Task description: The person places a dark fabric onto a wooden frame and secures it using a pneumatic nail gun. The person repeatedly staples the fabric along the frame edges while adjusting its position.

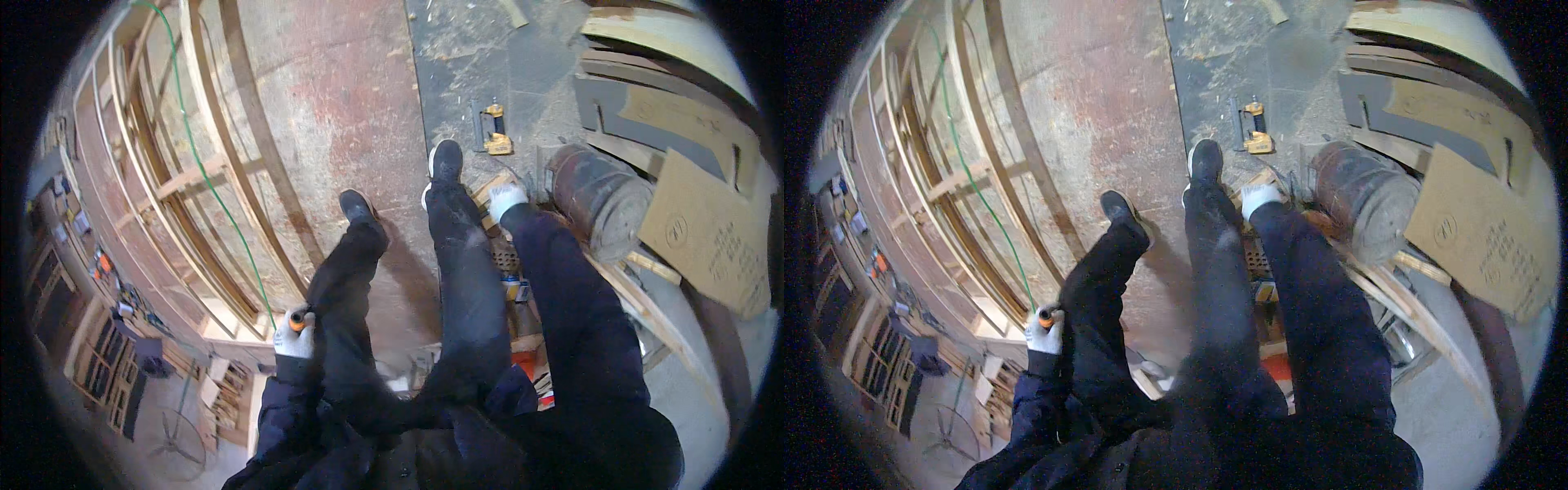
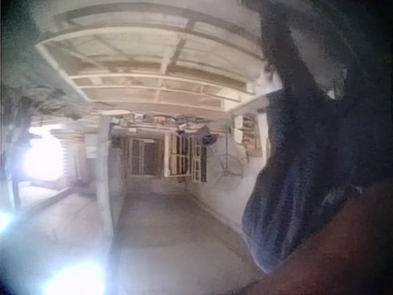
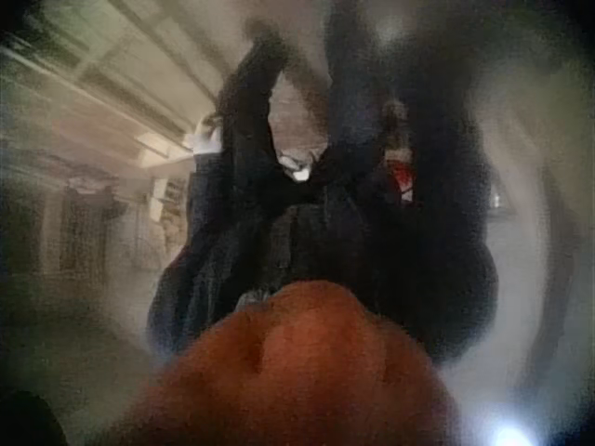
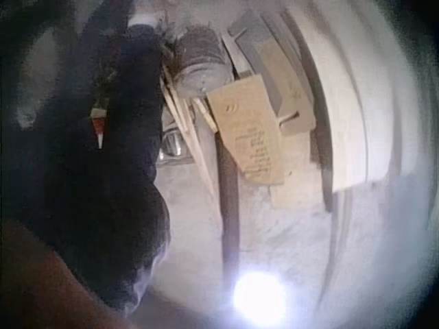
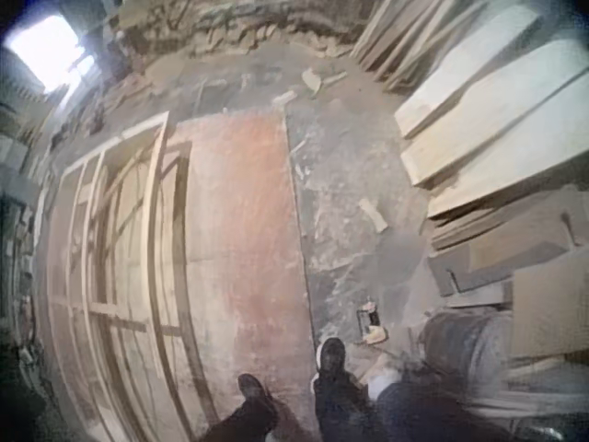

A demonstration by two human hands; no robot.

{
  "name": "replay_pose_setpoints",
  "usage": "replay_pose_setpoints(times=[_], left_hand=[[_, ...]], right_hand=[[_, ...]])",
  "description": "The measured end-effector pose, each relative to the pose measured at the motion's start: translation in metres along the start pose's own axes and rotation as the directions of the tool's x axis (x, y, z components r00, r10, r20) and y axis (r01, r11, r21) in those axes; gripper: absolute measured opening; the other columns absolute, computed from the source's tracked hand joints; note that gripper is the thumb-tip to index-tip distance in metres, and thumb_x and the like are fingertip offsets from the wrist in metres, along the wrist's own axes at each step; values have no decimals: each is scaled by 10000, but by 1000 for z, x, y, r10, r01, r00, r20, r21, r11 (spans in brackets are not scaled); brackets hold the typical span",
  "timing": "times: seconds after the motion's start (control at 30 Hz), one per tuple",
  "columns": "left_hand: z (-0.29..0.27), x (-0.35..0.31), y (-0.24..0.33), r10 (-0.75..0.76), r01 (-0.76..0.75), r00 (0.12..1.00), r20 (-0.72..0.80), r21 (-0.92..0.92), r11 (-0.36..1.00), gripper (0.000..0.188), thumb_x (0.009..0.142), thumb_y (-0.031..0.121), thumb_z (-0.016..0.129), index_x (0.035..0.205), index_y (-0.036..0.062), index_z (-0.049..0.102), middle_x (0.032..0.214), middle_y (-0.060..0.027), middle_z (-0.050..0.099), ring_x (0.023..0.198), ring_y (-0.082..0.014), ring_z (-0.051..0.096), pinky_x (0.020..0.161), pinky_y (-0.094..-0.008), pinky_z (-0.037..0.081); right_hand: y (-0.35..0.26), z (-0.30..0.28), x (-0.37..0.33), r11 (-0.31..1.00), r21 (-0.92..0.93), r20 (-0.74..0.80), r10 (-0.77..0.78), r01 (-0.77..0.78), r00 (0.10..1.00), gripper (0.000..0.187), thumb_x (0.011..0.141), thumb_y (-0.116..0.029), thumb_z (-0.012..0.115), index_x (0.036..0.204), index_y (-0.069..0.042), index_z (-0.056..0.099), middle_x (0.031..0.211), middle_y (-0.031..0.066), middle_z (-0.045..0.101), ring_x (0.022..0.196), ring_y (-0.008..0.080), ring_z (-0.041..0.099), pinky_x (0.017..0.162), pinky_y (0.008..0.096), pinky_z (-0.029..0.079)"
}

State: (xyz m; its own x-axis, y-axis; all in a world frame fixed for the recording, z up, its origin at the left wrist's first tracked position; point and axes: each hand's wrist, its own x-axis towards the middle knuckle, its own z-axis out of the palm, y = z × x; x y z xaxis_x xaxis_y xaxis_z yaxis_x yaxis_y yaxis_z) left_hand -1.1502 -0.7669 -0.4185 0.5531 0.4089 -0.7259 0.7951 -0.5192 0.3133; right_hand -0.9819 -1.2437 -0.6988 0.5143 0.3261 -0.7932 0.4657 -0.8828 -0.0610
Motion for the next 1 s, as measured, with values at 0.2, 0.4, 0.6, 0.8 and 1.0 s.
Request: replay_pose_setpoints(times=[0.2,0.4,0.6,0.8,1.0], left_hand=[[62,22,-6,-143,125,961,-236,-91,988,314,994,214,626,1171,-41,672,1090,-167,724,1014,-265,678,931,-367,507],[76,31,-4,-345,298,877,-333,-186,936,280,979,172,620,1140,-46,686,1068,-171,721,976,-251,675,940,-360,498],[77,27,6,-429,388,838,-336,-186,903,224,948,83,626,1123,-42,690,1072,-155,725,982,-229,673,935,-345,502],[74,30,16,-441,409,852,-282,-167,897,224,916,14,628,1124,-27,701,1066,-150,733,972,-220,682,932,-329,507],[71,31,16,-441,395,863,-248,-215,893,234,897,-11,630,1114,-14,717,1062,-146,738,970,-208,687,925,-320,511]], right_hand=[[72,66,185,993,-106,-51,46,-51,998,202,901,-191,558,924,-108,741,896,99,712,889,287,660,780,448,481],[107,71,262,804,-531,127,-236,267,963,248,954,-183,555,1078,-98,752,1112,114,715,1147,300,614,1136,461,344],[103,69,285,657,-630,304,-281,413,910,288,961,-219,541,1155,-144,740,1196,55,697,1250,282,550,1194,528,241],[88,64,279,615,-666,468,-96,422,879,329,998,-281,503,1207,-210,747,1245,-11,696,1225,268,566,1197,592,164],[94,73,231,610,-723,470,90,325,878,449,981,-374,537,1400,-239,629,1466,56,585,1391,296,491,1154,614,208]])
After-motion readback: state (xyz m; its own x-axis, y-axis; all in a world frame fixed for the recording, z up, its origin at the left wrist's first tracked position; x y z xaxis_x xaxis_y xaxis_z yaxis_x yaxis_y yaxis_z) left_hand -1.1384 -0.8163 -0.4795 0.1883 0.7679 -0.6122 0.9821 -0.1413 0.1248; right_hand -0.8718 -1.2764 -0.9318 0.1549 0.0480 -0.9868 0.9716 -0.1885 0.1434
